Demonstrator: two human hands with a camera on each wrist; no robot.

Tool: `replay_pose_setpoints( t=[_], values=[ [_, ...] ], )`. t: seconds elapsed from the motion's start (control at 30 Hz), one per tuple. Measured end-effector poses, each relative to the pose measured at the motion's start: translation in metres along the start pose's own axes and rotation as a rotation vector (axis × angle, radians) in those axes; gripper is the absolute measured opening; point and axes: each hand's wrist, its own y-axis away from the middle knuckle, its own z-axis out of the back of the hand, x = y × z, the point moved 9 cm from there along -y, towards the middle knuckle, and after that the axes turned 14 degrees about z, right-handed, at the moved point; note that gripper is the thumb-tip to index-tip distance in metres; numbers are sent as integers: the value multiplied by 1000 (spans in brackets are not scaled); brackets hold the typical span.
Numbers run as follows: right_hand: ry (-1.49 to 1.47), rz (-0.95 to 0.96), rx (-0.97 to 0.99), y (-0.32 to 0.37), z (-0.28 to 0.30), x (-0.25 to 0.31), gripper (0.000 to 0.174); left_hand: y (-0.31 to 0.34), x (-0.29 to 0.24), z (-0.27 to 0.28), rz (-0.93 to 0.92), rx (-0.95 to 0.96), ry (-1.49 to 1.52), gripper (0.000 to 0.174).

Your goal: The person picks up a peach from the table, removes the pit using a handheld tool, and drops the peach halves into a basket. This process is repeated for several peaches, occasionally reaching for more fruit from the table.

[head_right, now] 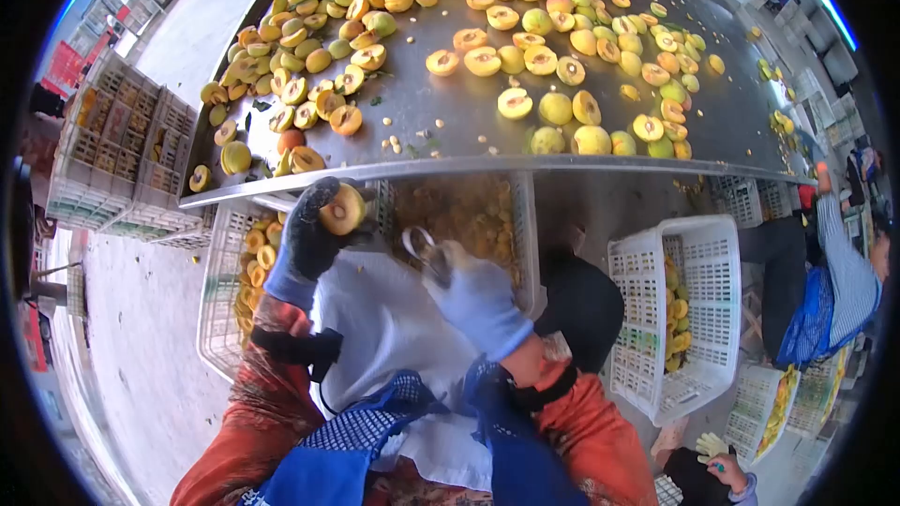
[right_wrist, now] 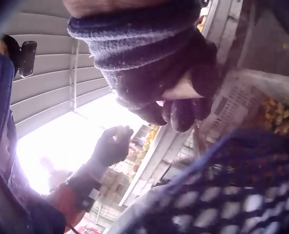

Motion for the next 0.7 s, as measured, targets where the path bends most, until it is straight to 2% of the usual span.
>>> replay_pose_setpoints(
  t=[0.07,0.1,0.13,0.23,0.3,0.4,0.47,0.53,0.63,0.7],
  values=[
    [82,55,31,-1,-6,17,34,28,-19,-27,-119,-49,-46,50],
    [147,76,54,-1,-9,24,36,32,-16,-35,-121,-46,-172,52],
    [214,102,75,2,-10,30,38,36,-7,-41,46,39,193,41],
    [272,103,15,8,-12,30,40,57,-69,-65,60,33,88,28],
    [293,63,19,10,-10,29,40,67,-76,-72,-285,-81,-205,26],
    [300,56,8,14,-8,32,38,70,-62,-76,-203,-69,-12,26],
    [281,73,-9,16,-8,30,37,68,-51,-80,-45,-4,252,27],
    [245,86,-26,19,-13,20,36,69,-41,-82,24,7,371,27],
    [172,-65,60,24,-20,14,34,73,-48,-82,-85,-48,247,23],
    [178,-118,105,27,-20,19,36,86,-86,-84,-253,-76,55,20]
  ],
)
